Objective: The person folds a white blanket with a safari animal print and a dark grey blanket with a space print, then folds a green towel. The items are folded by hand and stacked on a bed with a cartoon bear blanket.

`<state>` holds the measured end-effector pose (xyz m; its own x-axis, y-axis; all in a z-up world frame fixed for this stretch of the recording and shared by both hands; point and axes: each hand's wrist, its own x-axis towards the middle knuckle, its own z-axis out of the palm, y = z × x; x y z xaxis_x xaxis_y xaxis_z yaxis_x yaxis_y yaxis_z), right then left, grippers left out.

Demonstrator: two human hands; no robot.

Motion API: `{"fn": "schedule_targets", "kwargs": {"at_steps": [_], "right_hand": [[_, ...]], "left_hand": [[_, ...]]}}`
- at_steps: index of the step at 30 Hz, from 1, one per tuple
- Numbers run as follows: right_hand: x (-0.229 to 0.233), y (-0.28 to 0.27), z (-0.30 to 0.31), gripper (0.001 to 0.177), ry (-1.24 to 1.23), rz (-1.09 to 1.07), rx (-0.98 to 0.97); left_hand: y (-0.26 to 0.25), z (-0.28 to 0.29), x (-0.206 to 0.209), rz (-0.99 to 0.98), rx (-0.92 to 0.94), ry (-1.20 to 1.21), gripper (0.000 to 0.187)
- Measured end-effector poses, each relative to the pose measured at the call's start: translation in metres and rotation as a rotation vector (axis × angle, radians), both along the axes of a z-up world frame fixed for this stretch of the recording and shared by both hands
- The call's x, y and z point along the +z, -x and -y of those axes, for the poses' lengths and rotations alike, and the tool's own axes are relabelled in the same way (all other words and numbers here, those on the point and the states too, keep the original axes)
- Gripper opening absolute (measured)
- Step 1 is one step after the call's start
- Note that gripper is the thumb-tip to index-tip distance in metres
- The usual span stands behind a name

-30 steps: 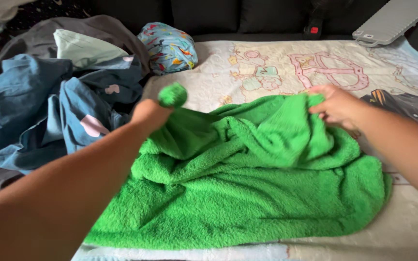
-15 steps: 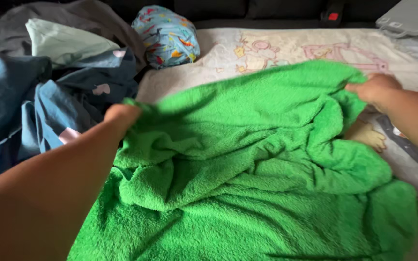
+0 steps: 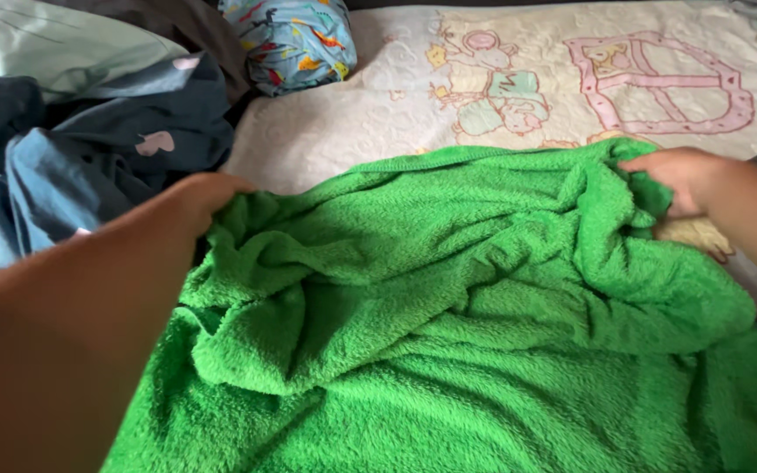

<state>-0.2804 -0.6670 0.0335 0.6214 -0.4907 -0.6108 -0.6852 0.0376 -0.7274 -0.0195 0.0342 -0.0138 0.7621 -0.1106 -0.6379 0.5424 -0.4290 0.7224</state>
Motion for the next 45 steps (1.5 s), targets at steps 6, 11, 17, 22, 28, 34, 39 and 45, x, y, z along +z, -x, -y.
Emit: {"fn": "schedule_targets", "kwargs": {"at_steps": [6,11,17,22,28,34,39,45], "right_hand": [[0.039,-0.006,0.035,0.031,0.285,-0.209,0.047],[0.072,-0.023,0.110,0.035,0.262,-0.130,0.266],[0.071,-0.045,0.139,0.055,0.598,-0.130,0.333],[0.042,-0.045,0.141,0.074,0.895,-0.392,0.360],[0.027,-0.066,0.153,0.059,0.497,-0.389,0.139],[0.055,-0.103,0.163,0.055,-0.356,0.414,-0.173],[0.081,-0.100,0.086,0.076,0.054,0.506,0.100],[0.086,-0.024,-0.047,0.095,0.626,-0.153,0.436]], "left_hand": [[-0.103,-0.019,0.016,0.742,-1.028,-0.883,0.040],[-0.128,-0.009,0.079,0.689,-0.456,-1.033,0.065],[-0.122,0.026,0.080,0.738,-0.205,-0.844,0.047],[-0.109,0.039,0.051,0.540,-0.161,-0.628,0.032],[-0.085,0.053,0.048,0.281,0.101,-0.125,0.028],[-0.109,0.085,0.068,0.491,0.037,0.083,0.080],[-0.118,0.105,0.093,0.759,-0.212,0.132,0.132],[-0.051,0.101,0.065,0.861,-0.441,-0.416,0.130]]}}
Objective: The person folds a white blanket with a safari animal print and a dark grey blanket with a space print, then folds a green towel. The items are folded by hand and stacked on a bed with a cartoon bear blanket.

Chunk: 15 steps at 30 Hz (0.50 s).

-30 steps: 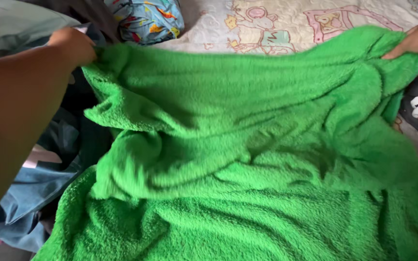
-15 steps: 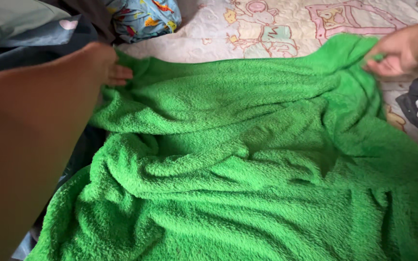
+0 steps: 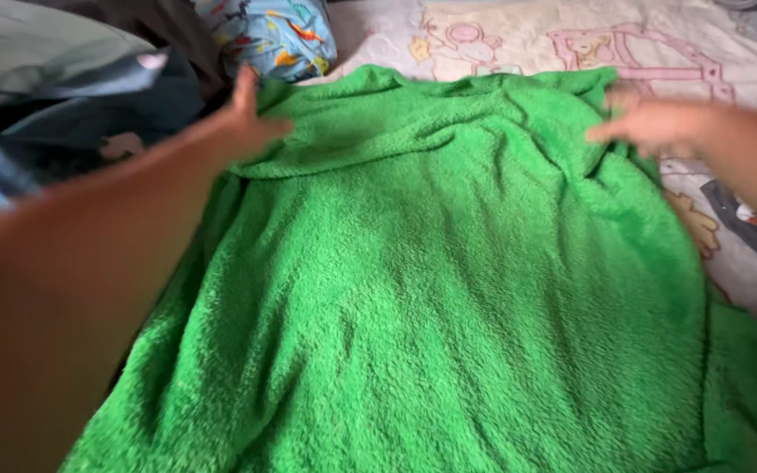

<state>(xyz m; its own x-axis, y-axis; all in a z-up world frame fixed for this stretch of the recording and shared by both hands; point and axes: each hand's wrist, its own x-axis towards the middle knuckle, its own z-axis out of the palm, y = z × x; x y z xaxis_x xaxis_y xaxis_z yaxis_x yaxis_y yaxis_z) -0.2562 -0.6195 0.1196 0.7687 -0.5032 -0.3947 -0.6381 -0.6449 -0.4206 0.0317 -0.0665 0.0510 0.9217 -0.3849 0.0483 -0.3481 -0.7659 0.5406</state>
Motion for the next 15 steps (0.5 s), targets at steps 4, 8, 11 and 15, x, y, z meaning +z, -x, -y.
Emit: {"fn": "schedule_targets", "kwargs": {"at_steps": [4,8,11,15], "right_hand": [[-0.033,0.060,-0.020,0.104,0.009,-0.090,0.108],[-0.078,0.122,0.005,0.104,-0.075,0.098,-0.023],[-0.095,0.151,0.020,0.095,-0.039,0.159,-0.056],[-0.086,0.189,0.009,0.087,-0.046,0.104,-0.146]], "left_hand": [[0.074,-0.040,-0.042,0.071,-0.064,-0.294,0.113],[0.139,-0.104,-0.054,-0.161,0.093,-0.168,0.112],[0.173,-0.134,-0.042,-0.070,0.091,-0.254,0.100],[0.220,-0.140,-0.019,-0.071,0.070,-0.411,0.082]]}}
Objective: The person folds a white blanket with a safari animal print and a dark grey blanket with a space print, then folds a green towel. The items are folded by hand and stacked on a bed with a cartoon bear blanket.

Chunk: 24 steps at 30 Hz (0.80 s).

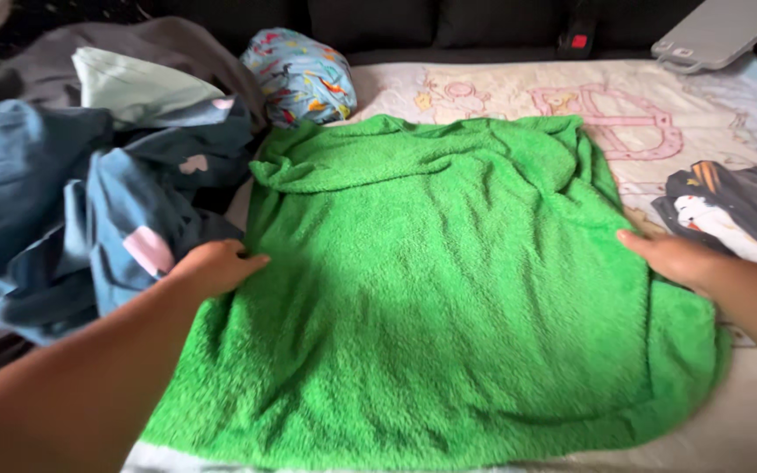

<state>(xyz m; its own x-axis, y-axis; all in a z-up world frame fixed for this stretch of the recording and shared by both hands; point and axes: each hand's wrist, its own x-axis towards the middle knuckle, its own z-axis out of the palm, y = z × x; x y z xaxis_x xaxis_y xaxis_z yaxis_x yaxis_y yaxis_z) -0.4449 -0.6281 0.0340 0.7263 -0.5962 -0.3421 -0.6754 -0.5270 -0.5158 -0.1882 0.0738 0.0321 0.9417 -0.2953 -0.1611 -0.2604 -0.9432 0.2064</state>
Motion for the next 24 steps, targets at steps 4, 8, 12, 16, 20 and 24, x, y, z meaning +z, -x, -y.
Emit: {"fn": "schedule_targets", "kwargs": {"at_steps": [4,8,12,16,20,24], "right_hand": [[0.018,0.042,-0.036,0.081,-0.424,-0.145,-0.128],[0.025,0.071,-0.053,0.079,-0.449,-0.257,-0.040],[0.010,0.088,-0.029,0.086,-0.134,-0.265,-0.083],[-0.006,0.107,0.031,0.069,-0.190,-0.126,-0.149],[-0.007,0.119,0.076,0.040,-0.057,-0.235,-0.231],[0.007,0.129,0.074,0.035,-0.060,-0.157,-0.203]], "left_hand": [[0.055,0.009,0.025,0.060,-0.092,-0.101,0.084],[0.109,0.009,0.040,0.117,-0.082,-0.177,0.083],[0.131,0.000,0.036,0.145,-0.084,-0.095,0.089],[0.120,-0.018,0.014,0.088,0.054,0.091,0.112],[0.097,-0.042,-0.002,0.028,0.191,0.250,0.128],[0.096,-0.057,-0.010,-0.105,0.146,0.405,0.102]]}}
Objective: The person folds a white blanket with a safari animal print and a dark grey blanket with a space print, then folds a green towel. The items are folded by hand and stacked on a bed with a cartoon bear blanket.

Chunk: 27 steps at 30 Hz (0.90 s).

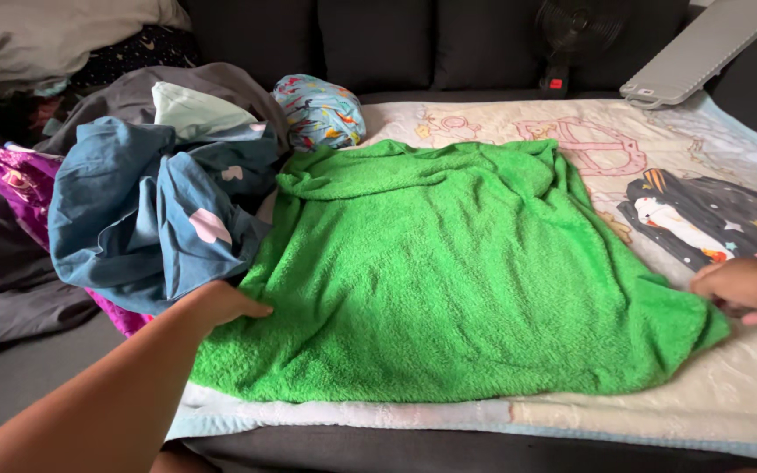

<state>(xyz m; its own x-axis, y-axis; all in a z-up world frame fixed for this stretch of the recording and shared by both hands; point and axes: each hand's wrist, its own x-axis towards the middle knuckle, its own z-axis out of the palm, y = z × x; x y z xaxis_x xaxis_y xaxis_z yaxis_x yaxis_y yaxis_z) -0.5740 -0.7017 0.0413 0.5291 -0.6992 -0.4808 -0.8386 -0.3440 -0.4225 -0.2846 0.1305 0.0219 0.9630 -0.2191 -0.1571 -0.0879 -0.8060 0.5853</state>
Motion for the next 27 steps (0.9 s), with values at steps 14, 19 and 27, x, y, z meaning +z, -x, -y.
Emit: {"fn": "schedule_targets", "kwargs": {"at_steps": [14,19,27], "right_hand": [[0.019,0.014,-0.055,0.062,-0.101,-0.139,0.210],[0.026,0.029,-0.013,0.050,-0.266,-0.466,0.280],[-0.001,0.041,0.047,0.046,-0.927,-0.806,0.443]], "left_hand": [[0.026,-0.031,0.047,-0.660,0.023,-0.098,0.038],[0.012,-0.048,0.044,-0.842,-0.052,-0.132,0.027],[0.004,-0.049,0.089,-1.010,-0.045,-0.337,0.010]]}}
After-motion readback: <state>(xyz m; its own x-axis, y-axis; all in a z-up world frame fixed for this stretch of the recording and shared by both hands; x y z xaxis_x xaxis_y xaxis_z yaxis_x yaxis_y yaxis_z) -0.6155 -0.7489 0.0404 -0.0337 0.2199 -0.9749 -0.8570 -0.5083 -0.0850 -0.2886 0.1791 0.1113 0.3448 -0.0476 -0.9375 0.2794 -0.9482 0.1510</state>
